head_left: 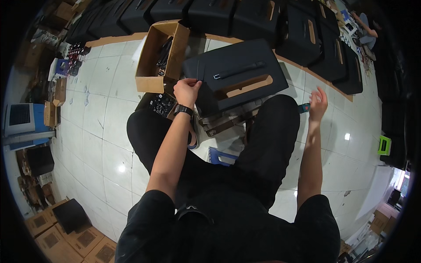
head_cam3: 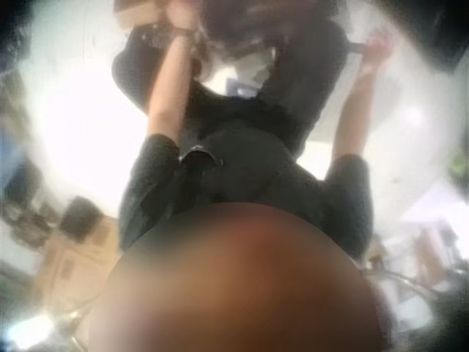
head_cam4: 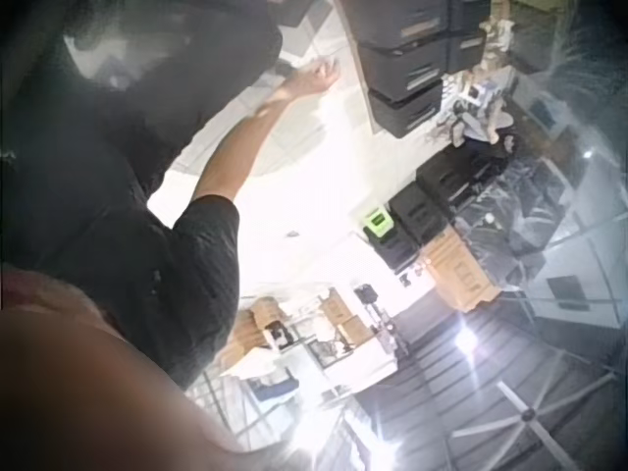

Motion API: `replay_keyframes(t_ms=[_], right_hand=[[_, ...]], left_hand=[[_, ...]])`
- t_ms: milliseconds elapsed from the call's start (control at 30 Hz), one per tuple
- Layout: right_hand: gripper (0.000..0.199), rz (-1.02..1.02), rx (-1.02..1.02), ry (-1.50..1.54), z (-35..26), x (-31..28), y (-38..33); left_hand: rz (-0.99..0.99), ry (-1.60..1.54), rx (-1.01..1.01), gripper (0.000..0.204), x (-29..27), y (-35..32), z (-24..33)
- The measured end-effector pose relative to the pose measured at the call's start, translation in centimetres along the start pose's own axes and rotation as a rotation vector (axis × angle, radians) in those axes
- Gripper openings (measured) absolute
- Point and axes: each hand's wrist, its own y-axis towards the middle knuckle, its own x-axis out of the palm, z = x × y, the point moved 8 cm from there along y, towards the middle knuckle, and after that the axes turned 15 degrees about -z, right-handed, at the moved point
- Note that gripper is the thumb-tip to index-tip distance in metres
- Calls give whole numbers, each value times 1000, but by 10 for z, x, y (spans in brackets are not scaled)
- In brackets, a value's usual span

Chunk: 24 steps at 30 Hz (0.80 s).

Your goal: The person assembles a black rectangular electronic device by attaching a metal bracket and securing it with screws using a cordless drill. They repeatedly pick up screws, position the bracket, and drive screws into place while seated on a small stool in a warehouse-like room.

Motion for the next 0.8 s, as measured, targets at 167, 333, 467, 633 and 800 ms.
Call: replay_keyframes(t_ms=[167, 333, 467, 633, 800], right_hand=[[75, 704, 455, 161, 164, -47, -97], [89, 150, 460, 73, 279, -37, -75], [75, -8, 251, 267, 280, 10, -42], [71, 1, 272, 220, 299, 10, -34], [67, 8, 303, 162, 309, 1, -26]], left_hand=[[10, 45, -31, 33, 22, -14, 1], [-85, 68, 105, 46, 15, -12, 10], [-16, 12, 22, 45, -61, -2, -19], [204, -98, -345, 47, -173, 25, -105], [417, -531, -782, 43, -171, 15, -231]])
